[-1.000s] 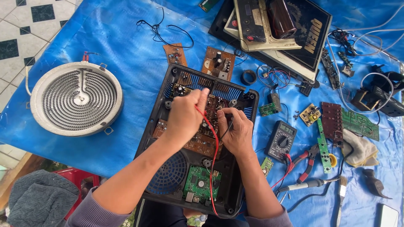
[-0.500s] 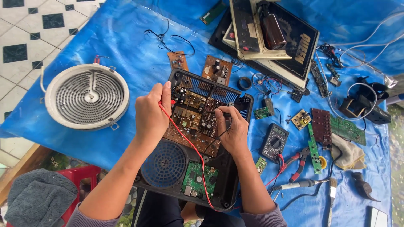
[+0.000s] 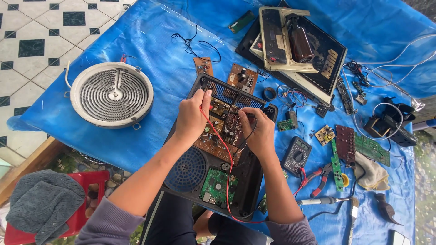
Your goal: Testing and adjusting components on a circuit board using multimeter probes.
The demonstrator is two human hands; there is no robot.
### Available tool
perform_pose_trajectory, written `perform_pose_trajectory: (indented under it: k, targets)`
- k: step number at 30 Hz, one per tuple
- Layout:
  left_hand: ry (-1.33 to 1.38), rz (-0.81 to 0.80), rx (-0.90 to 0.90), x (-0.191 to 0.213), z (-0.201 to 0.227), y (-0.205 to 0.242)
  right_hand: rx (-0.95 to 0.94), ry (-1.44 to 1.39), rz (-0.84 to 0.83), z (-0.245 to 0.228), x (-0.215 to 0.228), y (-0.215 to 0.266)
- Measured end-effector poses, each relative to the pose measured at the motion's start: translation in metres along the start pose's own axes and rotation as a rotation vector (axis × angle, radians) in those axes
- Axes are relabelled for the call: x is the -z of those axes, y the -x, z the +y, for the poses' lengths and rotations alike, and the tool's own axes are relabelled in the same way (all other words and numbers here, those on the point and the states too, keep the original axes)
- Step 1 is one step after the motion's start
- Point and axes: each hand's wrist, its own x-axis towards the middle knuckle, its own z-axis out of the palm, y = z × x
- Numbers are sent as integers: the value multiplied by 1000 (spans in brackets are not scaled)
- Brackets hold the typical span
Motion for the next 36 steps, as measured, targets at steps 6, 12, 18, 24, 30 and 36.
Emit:
perform_pose_trajectory:
  k: [6, 12, 18, 24, 30, 36]
  targets:
    - [-184, -31, -86, -10, 13, -18, 11, -6, 20, 4, -10, -15]
    - [22, -18, 25, -4, 12, -19, 20, -34, 50, -3, -29, -25]
    - [33, 23, 115, -18, -12, -11, -25, -68, 103, -1, -38, -16]
    - [-19, 92, 85, -17, -4, -8, 11, -60, 118, -2, -36, -14]
    - [-35, 127, 87, -17, -13, -7, 45, -87, 122, -1, -41, -18]
    - [5, 193, 103, -10, -9, -5, 63, -65, 102, -7, -42, -22]
